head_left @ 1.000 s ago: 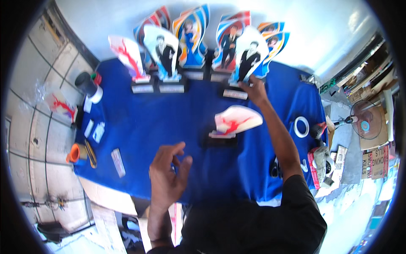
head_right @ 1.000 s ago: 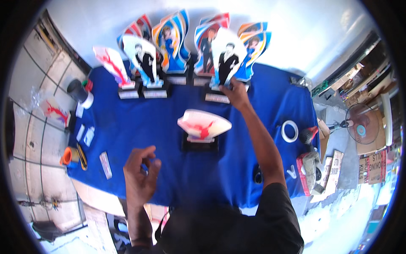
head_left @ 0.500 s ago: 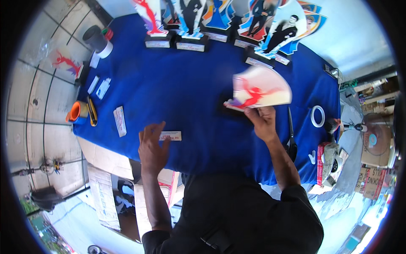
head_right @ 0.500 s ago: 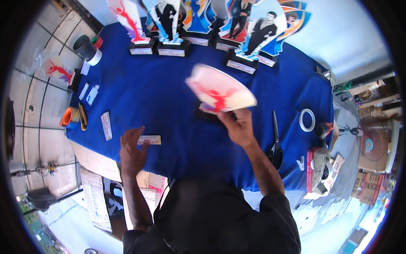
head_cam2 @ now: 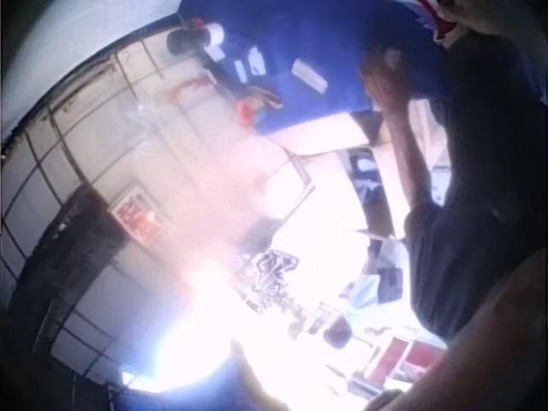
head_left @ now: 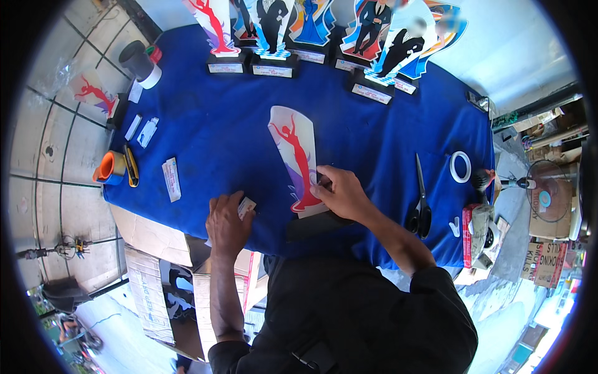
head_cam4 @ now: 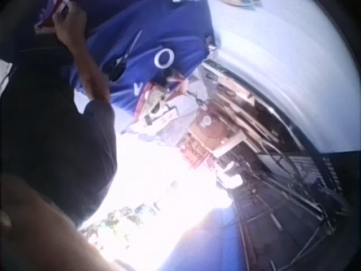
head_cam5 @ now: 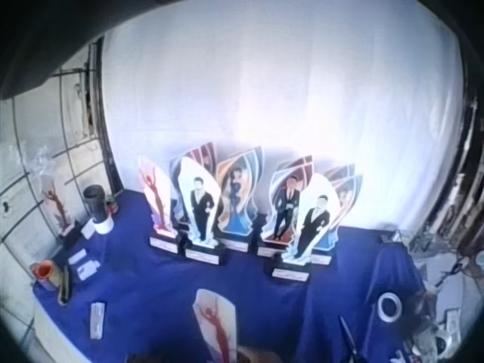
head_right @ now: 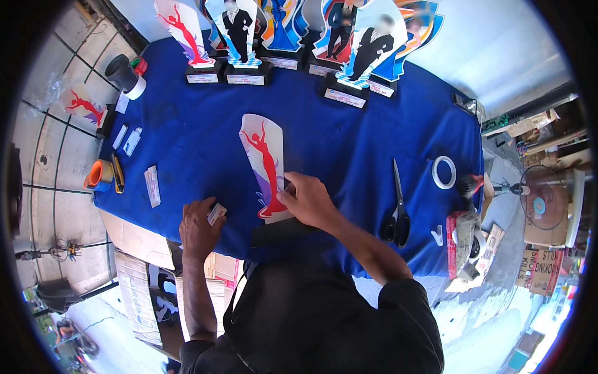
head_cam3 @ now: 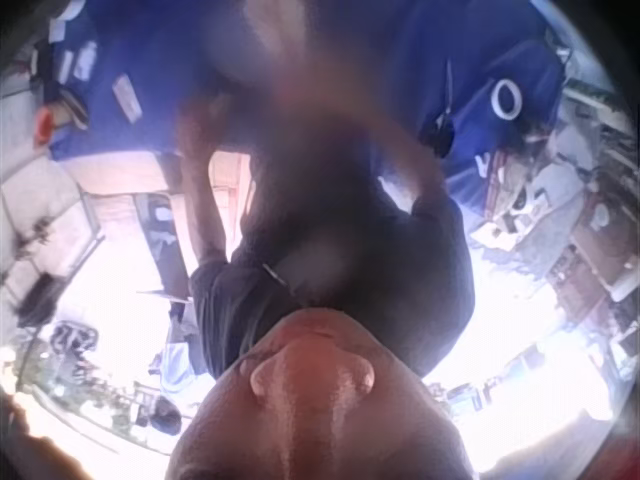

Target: The person assembles acrylic awards by retrieving cutouts from a cardboard box, placing them on a blue table, and attaching small rectangular labels to the bases. The person handles multiple awards one at a time, aligning and pressing the labels onto each base before setting the completed units aside.

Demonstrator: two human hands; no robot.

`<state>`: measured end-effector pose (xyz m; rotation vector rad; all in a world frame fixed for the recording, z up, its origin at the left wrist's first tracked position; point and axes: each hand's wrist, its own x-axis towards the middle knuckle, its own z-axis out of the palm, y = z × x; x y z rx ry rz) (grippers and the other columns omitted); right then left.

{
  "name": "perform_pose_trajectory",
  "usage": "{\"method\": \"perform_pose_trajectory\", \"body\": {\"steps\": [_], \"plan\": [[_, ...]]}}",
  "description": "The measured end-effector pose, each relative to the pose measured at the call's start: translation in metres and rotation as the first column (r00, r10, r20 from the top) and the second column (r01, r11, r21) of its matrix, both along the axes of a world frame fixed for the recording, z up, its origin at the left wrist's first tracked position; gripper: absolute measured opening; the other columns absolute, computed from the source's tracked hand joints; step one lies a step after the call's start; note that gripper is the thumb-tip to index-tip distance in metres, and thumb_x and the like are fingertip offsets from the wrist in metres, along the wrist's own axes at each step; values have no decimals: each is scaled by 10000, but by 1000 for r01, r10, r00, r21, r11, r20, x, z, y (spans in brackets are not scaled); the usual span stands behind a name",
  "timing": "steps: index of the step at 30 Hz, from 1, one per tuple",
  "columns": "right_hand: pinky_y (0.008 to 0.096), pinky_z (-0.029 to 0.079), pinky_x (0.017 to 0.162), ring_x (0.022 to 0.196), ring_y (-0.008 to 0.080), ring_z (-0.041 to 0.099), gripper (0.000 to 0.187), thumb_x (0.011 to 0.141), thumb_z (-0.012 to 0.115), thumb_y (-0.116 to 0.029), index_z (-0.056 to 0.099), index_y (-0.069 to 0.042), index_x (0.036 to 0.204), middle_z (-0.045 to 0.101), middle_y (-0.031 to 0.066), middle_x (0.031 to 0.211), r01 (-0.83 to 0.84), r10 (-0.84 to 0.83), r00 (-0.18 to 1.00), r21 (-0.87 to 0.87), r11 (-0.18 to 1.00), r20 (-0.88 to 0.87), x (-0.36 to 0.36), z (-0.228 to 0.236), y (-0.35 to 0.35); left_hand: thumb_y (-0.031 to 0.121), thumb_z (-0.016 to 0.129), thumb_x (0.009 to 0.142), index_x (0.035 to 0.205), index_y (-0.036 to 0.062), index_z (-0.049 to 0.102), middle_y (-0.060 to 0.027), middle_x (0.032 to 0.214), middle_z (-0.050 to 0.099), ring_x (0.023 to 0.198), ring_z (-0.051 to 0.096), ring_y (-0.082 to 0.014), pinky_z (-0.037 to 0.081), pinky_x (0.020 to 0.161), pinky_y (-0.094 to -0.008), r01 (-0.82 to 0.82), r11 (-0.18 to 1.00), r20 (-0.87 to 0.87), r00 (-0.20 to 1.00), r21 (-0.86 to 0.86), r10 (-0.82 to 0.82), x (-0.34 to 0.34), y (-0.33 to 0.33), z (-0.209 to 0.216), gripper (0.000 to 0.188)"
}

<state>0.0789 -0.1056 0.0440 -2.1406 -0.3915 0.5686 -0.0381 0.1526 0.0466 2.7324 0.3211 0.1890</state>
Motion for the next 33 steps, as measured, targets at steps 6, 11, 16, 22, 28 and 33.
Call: {"method": "perform_pose_trajectory", "body": {"steps": [6, 11, 16, 22, 28, 33], "plan": [[316, 551, 668, 831, 255, 705, 272, 887, 734, -5, 679, 18, 1153, 670, 153, 1037, -138, -62, 841, 324, 936, 538, -21, 35, 9, 51, 763, 834, 1032, 34, 765, -148, 901, 712, 795, 689, -281, 540, 741, -376, -62, 899, 82, 991, -433, 108, 2, -11, 15, 199], [314, 549, 673, 796, 228, 684, 257, 847, 722, 74, 699, -10, 1090, 653, 124, 1017, -387, 58, 791, 425, 818, 609, -45, 52, 29, 25, 792, 815, 1017, 34, 773, -132, 834, 739, 732, 714, -207, 536, 660, -311, 145, 705, 158, 986, -694, -47, -7, -49, 44, 204], [319, 547, 667, 790, 202, 674, 247, 821, 699, 110, 695, -17, 1032, 647, 111, 1004, -369, 46, 832, 490, 790, 552, -45, 61, 29, -2, 812, 796, 1009, 19, 769, -108, 833, 744, 727, 695, -150, 526, 642, -276, 168, 711, 186, 981, -682, -53, -12, -63, 67, 218], [301, 541, 658, 802, 193, 673, 262, 813, 690, 135, 695, -17, 1027, 646, 112, 1004, -343, 43, 840, 469, 813, 540, -43, 67, 24, -43, 753, 862, 1040, -51, 743, -95, 893, 762, 814, 689, -101, 541, 701, -244, 193, 576, 232, 973, -794, -5, -12, -65, 74, 178], [355, 534, 727, 875, 241, 632, 413, 746, 716, 115, 696, -31, 1131, 640, 85, 997, -278, -81, 717, 390, 878, 692, -46, 61, 27, -54, 678, 932, 1132, -67, 722, -84, 879, 756, 767, 665, -77, 516, 648, -225, 188, 509, 267, 960, -840, 85, -11, -71, 75, 205], [350, 527, 735, 898, 246, 614, 512, 704, 739, 102, 695, -25, 1197, 630, 89, 1066, -279, -88, 611, 317, 906, 787, -48, 58, 30, -20, 674, 959, 1114, -60, 727, -66, 817, 737, 673, 626, -52, 482, 567, -211, 170, 498, 277, 949, -851, 149, -10, -78, 76, 168]]}}
